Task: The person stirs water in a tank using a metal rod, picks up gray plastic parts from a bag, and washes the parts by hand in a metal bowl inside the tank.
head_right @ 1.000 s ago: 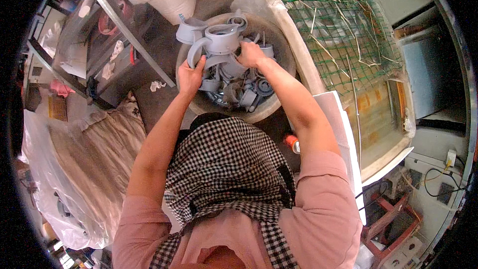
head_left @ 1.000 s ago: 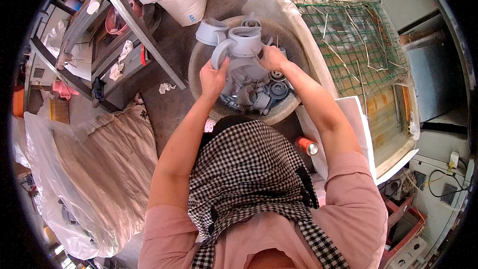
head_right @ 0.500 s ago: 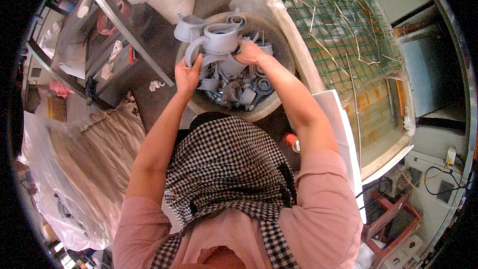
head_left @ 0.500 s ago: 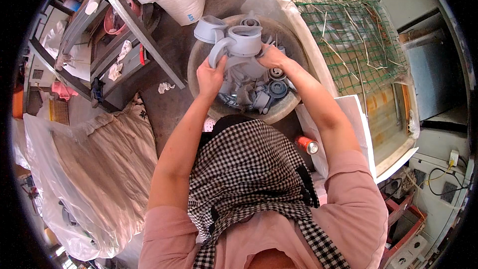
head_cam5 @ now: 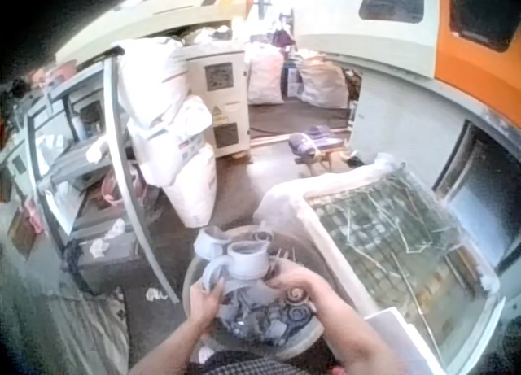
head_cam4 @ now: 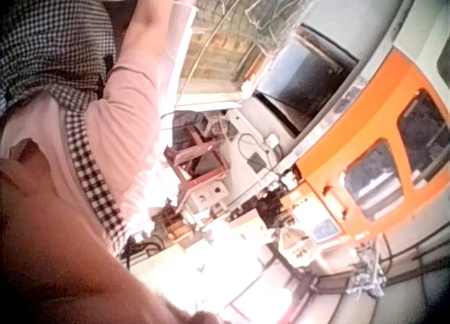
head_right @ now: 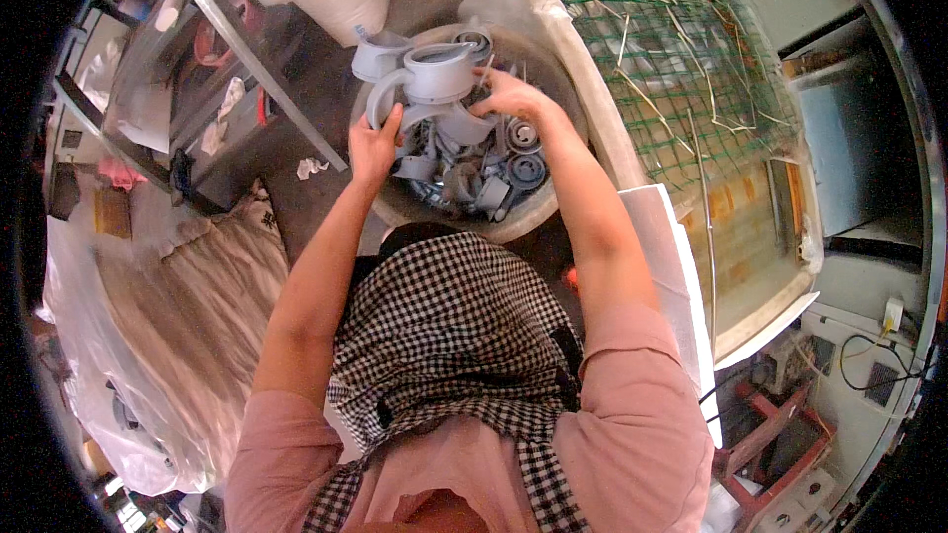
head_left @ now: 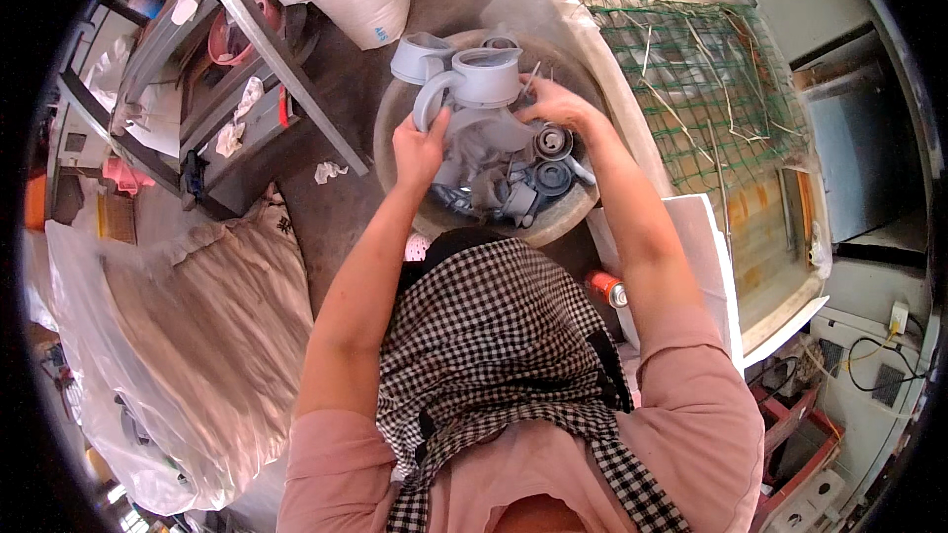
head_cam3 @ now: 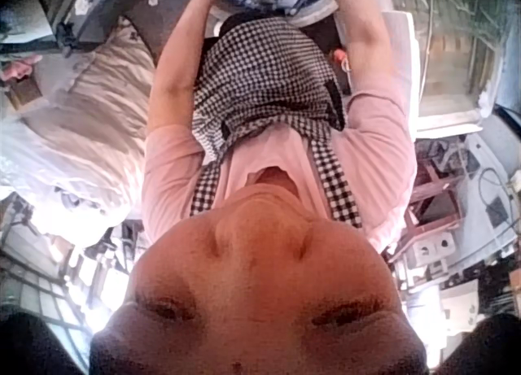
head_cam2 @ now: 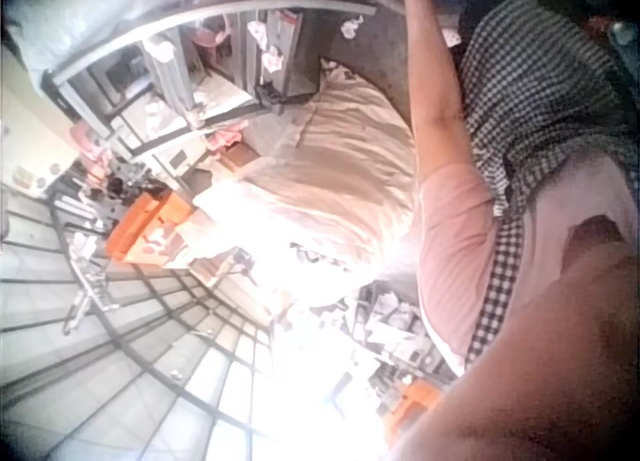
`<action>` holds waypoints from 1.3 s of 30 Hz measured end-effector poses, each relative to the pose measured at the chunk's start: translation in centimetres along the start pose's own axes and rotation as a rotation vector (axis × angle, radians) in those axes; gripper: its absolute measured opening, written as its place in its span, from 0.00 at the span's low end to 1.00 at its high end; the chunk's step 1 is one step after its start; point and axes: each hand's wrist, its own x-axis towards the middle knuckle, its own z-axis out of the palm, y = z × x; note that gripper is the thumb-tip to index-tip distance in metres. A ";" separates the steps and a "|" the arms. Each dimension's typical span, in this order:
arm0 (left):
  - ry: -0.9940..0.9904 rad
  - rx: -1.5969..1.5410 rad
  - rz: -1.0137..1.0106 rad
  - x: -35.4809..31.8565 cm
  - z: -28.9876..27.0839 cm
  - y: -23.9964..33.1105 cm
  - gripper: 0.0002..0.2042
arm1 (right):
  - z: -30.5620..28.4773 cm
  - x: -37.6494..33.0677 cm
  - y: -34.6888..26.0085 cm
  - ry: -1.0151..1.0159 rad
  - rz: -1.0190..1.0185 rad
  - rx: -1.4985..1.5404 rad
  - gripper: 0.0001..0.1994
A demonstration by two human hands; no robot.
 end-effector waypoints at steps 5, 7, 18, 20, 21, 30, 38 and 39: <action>0.062 -0.218 -0.068 0.7 0.0 1.2 0.11 | -1.6 -2.2 0.1 0.332 0.018 0.882 0.35; 0.046 -0.221 -0.060 1.3 0.4 1.2 0.12 | -2.5 -2.8 5.6 0.422 0.243 0.561 0.37; 0.449 -0.193 -0.062 -2.9 -14.6 10.0 0.12 | 6.7 -5.8 21.1 0.112 0.592 -0.915 0.24; 0.663 -0.009 0.035 -5.1 -20.1 14.7 0.14 | 5.9 -7.3 24.9 -0.025 0.396 -1.402 0.38; 0.741 0.242 -0.011 -7.2 -25.1 16.1 0.18 | 6.8 -7.5 26.0 0.014 0.360 -1.426 0.37; 1.310 0.659 -0.019 -15.1 -57.5 25.5 0.24 | 7.9 -4.4 23.6 -0.010 0.644 -1.012 0.21; 0.370 1.199 0.395 2.0 -33.7 9.6 0.20 | -0.7 -6.2 23.8 0.233 0.168 -0.443 0.28; 0.274 1.278 0.089 -2.9 -29.4 9.2 0.19 | 7.3 -4.2 14.0 -0.021 0.135 -0.189 0.30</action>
